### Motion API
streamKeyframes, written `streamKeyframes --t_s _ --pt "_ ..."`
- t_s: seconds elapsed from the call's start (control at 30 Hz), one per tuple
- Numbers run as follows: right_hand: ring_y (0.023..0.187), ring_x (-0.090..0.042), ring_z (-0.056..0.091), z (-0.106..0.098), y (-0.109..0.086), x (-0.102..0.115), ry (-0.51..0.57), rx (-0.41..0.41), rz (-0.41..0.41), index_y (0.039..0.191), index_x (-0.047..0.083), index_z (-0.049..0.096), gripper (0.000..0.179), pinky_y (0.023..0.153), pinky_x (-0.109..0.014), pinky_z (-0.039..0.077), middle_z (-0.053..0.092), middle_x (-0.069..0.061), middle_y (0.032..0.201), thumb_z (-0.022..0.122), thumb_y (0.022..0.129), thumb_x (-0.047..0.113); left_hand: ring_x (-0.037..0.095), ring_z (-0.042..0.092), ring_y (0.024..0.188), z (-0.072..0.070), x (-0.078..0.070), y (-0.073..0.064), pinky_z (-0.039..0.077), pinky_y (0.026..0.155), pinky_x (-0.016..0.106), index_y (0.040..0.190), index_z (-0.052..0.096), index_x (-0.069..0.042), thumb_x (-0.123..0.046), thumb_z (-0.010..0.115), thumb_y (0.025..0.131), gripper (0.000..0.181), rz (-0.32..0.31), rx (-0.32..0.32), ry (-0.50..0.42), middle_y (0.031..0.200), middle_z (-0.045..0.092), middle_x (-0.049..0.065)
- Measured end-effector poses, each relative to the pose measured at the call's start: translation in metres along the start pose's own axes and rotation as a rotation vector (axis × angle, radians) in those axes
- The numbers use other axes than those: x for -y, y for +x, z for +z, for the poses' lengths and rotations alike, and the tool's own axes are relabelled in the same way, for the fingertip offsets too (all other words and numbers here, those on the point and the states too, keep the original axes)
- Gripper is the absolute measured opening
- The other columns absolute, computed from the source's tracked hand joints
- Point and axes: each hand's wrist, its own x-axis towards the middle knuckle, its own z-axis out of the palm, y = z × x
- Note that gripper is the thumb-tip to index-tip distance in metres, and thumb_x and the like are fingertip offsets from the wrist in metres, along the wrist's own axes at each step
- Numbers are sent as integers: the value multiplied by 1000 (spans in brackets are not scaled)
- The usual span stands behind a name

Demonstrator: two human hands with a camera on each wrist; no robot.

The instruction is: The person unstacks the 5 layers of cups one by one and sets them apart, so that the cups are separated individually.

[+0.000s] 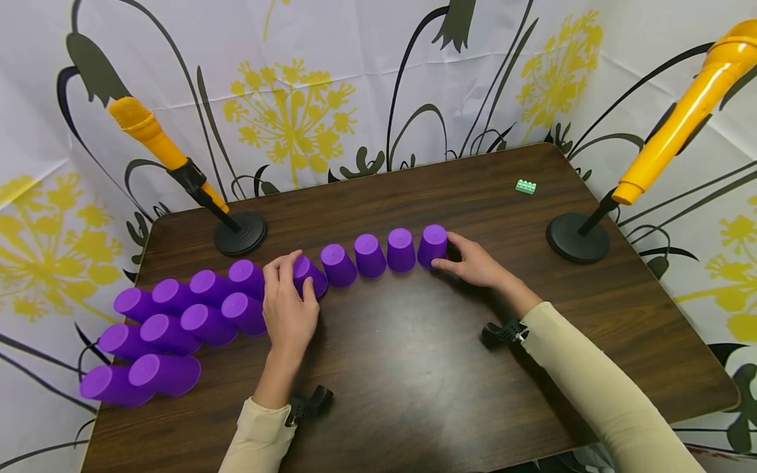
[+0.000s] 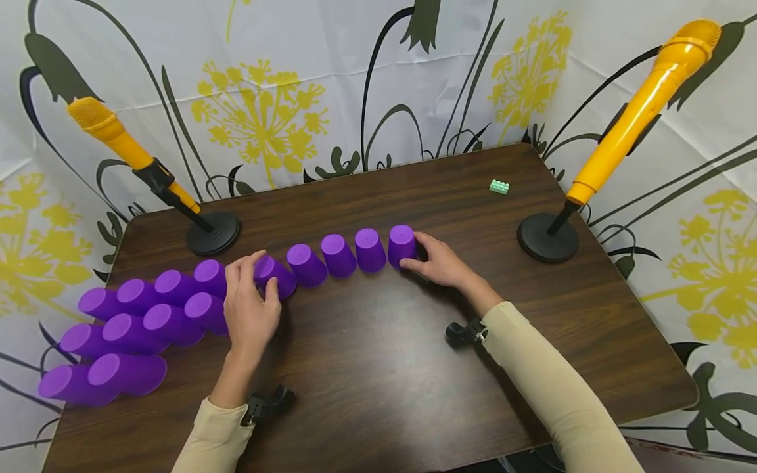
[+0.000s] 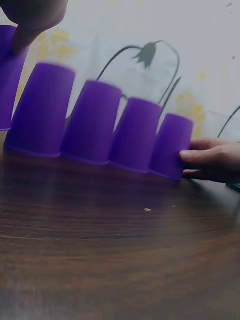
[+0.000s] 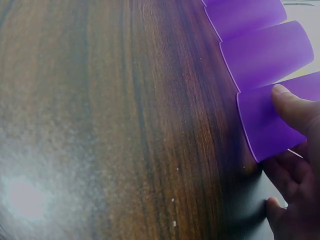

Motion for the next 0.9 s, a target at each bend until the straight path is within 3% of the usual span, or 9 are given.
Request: streamKeyframes --t_s 0.2,0.33,0.43,0.57,0.73,0.9 --pt "129 -31 48 1 0 -2 0 7 5 142 3 45 62 109 -47 35 55 -17 135 71 91 27 26 58 111 -38 -10 -30 52 84 39 130 61 -13 -4 72 84 48 81 -51 -58 128 55 10" --pt "130 -32 47 1 0 -1 -5 6 3 142 3 45 62 109 -47 34 55 -18 136 71 91 27 21 59 106 -69 -9 -53 51 83 18 123 67 -6 1 77 75 49 96 -183 -147 121 61 10" --pt "130 -33 48 0 0 -1 -8 2 3 142 2 45 62 109 -48 34 55 -18 135 71 91 27 19 60 99 -91 2 -63 49 77 9 115 70 -1 4 79 68 48 73 -319 -159 114 64 13" --pt "130 -33 47 -1 -1 0 -6 4 13 142 3 45 63 109 -48 34 54 -18 136 71 91 28 13 59 97 -112 25 -70 45 73 5 110 73 -2 -1 78 68 43 -17 -430 -30 109 67 12" --pt "131 -33 46 0 -1 -1 -7 8 17 143 3 44 64 110 -49 33 54 -18 137 71 91 29 16 60 97 -120 51 -80 40 74 2 114 72 -8 -10 74 73 41 -85 -419 149 112 66 11" --pt "131 -33 46 0 0 -1 -10 8 18 143 3 44 64 110 -48 33 54 -18 137 71 91 28 29 60 95 -117 66 -83 35 75 3 117 70 -7 -15 72 78 40 -80 -367 220 112 64 15"
